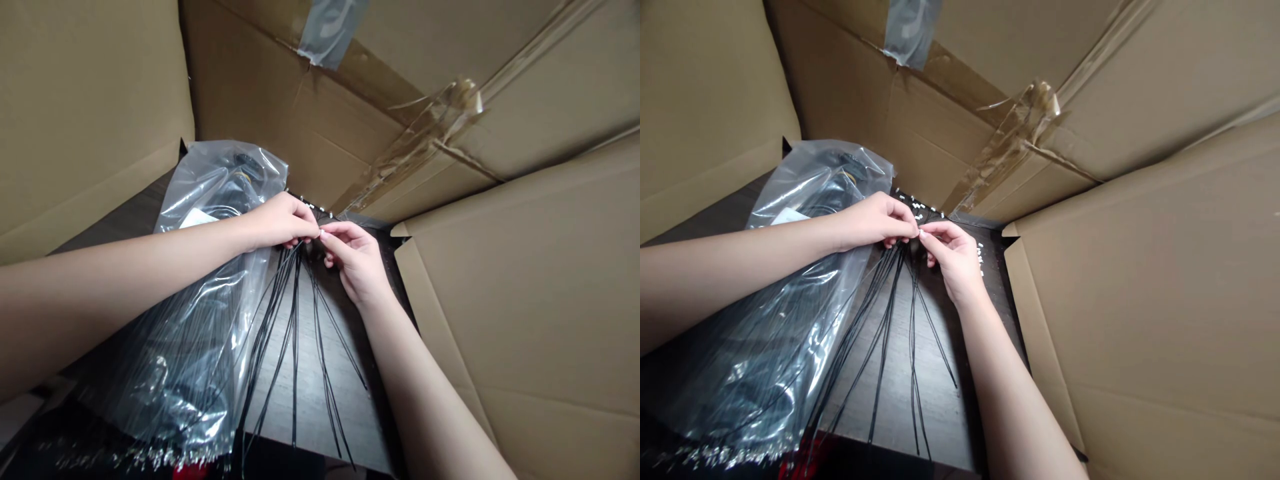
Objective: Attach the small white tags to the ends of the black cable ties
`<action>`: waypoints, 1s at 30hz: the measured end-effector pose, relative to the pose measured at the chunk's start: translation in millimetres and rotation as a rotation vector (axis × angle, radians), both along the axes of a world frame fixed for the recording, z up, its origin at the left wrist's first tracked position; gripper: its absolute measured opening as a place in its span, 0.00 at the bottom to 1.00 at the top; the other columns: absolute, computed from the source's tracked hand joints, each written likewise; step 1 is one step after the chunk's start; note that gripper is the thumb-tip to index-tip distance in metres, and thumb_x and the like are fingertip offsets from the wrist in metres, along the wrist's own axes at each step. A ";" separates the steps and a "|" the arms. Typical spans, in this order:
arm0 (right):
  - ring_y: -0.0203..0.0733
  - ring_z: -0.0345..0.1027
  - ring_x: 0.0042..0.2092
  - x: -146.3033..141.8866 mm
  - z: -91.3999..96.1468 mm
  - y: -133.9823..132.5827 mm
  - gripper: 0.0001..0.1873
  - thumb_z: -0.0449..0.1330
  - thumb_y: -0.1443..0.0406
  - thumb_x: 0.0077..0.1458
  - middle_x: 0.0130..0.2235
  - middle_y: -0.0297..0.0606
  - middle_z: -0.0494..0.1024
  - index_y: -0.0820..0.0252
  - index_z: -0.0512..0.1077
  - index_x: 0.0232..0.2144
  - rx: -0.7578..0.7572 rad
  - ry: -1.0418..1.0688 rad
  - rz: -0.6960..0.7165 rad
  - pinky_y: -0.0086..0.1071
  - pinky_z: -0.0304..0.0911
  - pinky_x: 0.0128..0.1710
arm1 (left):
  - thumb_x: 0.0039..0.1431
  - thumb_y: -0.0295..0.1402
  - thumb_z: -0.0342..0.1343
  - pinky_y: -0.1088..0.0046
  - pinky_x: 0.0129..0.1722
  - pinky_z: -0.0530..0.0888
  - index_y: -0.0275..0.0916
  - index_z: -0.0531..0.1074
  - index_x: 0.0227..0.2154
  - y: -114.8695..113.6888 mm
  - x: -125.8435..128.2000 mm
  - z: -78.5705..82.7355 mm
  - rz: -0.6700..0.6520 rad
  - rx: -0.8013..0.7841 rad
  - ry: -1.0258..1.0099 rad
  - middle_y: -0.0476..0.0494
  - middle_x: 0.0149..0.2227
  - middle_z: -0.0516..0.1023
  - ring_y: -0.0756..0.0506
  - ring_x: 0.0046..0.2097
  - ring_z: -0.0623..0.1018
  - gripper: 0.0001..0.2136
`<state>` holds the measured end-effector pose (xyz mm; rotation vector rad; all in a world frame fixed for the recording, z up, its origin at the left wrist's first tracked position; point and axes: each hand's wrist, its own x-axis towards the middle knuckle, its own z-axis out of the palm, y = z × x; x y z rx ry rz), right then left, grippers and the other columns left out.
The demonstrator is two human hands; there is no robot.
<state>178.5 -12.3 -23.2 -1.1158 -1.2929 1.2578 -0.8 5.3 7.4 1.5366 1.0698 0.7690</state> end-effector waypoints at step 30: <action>0.28 0.60 0.22 -1.1 0.3 -1.9 0.12 0.74 0.61 0.41 0.26 0.31 0.76 0.59 0.80 0.30 0.010 -0.064 -0.013 0.26 0.60 0.20 | 0.50 0.28 0.61 0.77 0.26 0.65 0.34 0.79 0.26 3.2 -1.8 -8.8 0.019 0.243 0.129 0.50 0.23 0.77 0.52 0.25 0.71 0.04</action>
